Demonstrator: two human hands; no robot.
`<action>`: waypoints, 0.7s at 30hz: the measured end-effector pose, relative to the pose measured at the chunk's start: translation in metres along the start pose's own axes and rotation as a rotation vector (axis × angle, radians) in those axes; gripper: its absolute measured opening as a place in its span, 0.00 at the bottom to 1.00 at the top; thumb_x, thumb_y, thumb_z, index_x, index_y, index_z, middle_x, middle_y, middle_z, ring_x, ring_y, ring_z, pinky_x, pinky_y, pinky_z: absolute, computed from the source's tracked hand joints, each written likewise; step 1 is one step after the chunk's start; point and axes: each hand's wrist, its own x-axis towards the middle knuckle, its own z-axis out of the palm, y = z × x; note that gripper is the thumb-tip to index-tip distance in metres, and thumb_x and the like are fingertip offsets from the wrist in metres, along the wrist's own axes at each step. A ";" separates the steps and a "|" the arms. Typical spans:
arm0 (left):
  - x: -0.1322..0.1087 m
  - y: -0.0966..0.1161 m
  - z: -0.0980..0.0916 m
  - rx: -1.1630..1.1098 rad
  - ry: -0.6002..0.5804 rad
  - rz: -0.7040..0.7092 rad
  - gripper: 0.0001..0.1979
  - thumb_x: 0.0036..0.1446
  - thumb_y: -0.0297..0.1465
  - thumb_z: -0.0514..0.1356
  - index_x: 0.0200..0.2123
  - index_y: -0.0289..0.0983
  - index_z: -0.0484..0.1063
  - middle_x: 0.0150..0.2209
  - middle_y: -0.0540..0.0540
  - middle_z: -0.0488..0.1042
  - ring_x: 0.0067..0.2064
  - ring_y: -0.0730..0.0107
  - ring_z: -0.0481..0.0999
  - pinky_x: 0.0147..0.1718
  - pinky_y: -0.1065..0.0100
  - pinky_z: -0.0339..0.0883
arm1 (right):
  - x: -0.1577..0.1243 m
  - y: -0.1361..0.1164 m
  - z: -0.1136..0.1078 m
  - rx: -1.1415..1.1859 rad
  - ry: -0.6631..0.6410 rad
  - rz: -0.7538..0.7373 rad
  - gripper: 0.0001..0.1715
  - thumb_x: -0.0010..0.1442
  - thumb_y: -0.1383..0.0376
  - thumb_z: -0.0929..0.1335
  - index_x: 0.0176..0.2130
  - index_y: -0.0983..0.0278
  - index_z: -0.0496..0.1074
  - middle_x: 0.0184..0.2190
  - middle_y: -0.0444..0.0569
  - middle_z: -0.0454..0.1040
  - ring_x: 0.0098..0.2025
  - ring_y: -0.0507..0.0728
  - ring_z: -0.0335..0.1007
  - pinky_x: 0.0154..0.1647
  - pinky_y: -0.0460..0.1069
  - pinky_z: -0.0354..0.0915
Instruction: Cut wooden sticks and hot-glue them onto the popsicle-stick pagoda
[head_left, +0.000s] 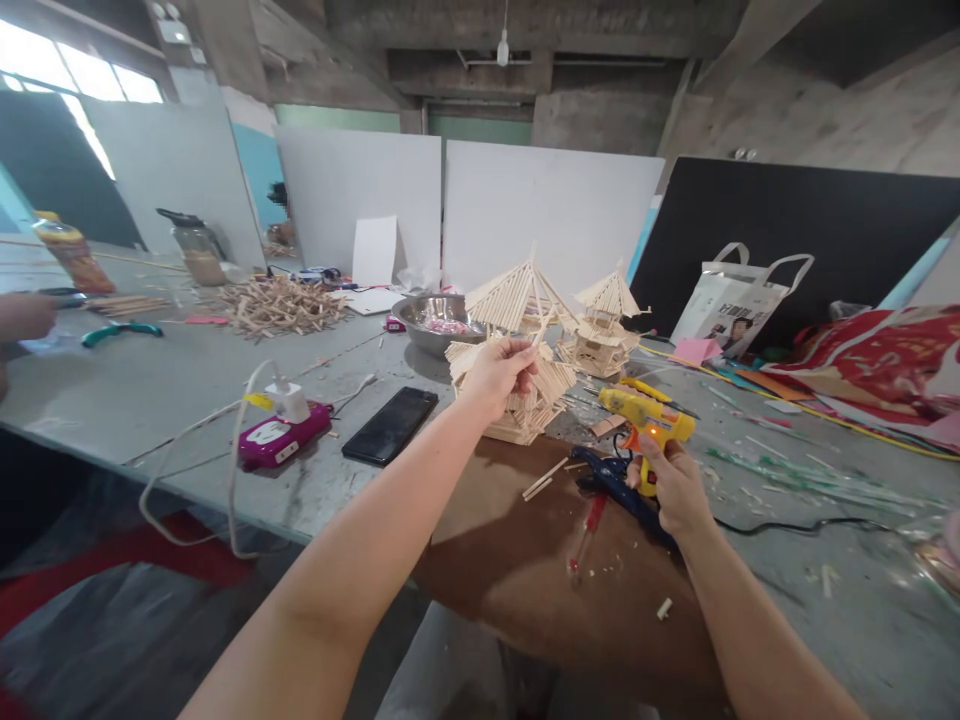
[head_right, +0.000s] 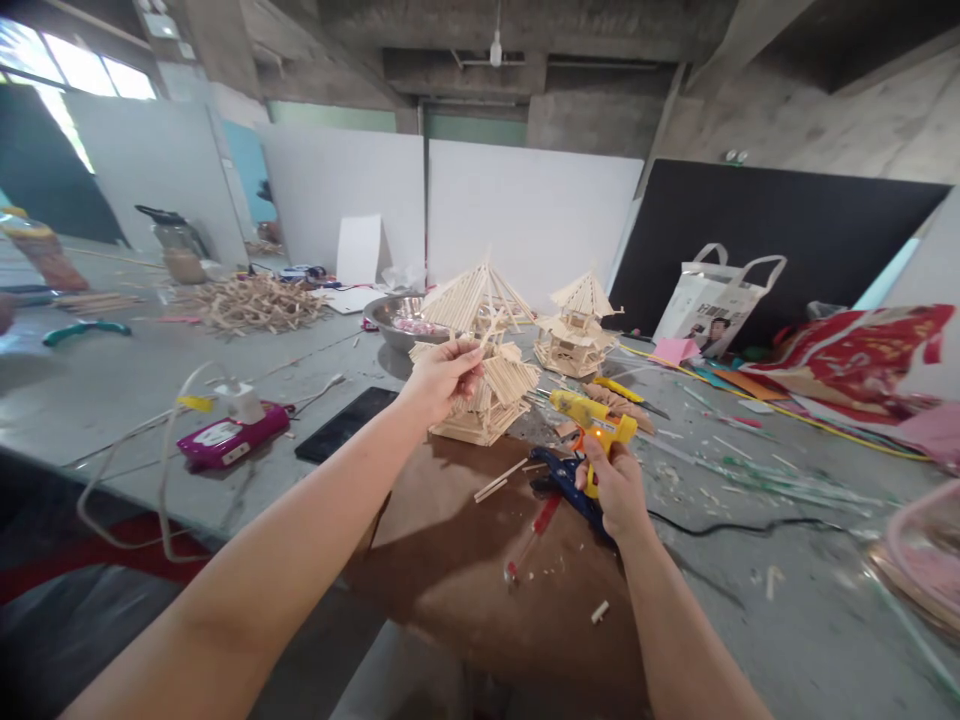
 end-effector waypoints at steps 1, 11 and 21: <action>0.002 0.001 0.000 -0.011 0.009 -0.012 0.05 0.45 0.28 0.58 0.25 0.34 0.63 0.17 0.53 0.66 0.13 0.84 0.61 0.11 0.79 0.54 | 0.000 0.000 0.000 0.001 0.000 0.003 0.18 0.45 0.54 0.68 0.30 0.64 0.63 0.15 0.37 0.64 0.10 0.44 0.54 0.11 0.41 0.53; 0.008 0.006 -0.002 -0.110 0.066 -0.055 0.03 0.47 0.25 0.57 0.26 0.33 0.64 0.22 0.48 0.72 0.15 0.83 0.65 0.13 0.78 0.57 | 0.000 0.000 0.002 0.013 0.001 -0.004 0.21 0.40 0.53 0.70 0.28 0.65 0.62 0.21 0.41 0.68 0.10 0.44 0.55 0.10 0.42 0.53; 0.010 0.001 -0.004 -0.176 0.061 -0.040 0.02 0.47 0.25 0.57 0.26 0.32 0.64 0.23 0.48 0.73 0.16 0.81 0.67 0.15 0.77 0.61 | 0.000 -0.001 0.002 0.005 0.004 0.014 0.19 0.42 0.54 0.69 0.27 0.64 0.62 0.15 0.37 0.64 0.10 0.44 0.54 0.12 0.42 0.53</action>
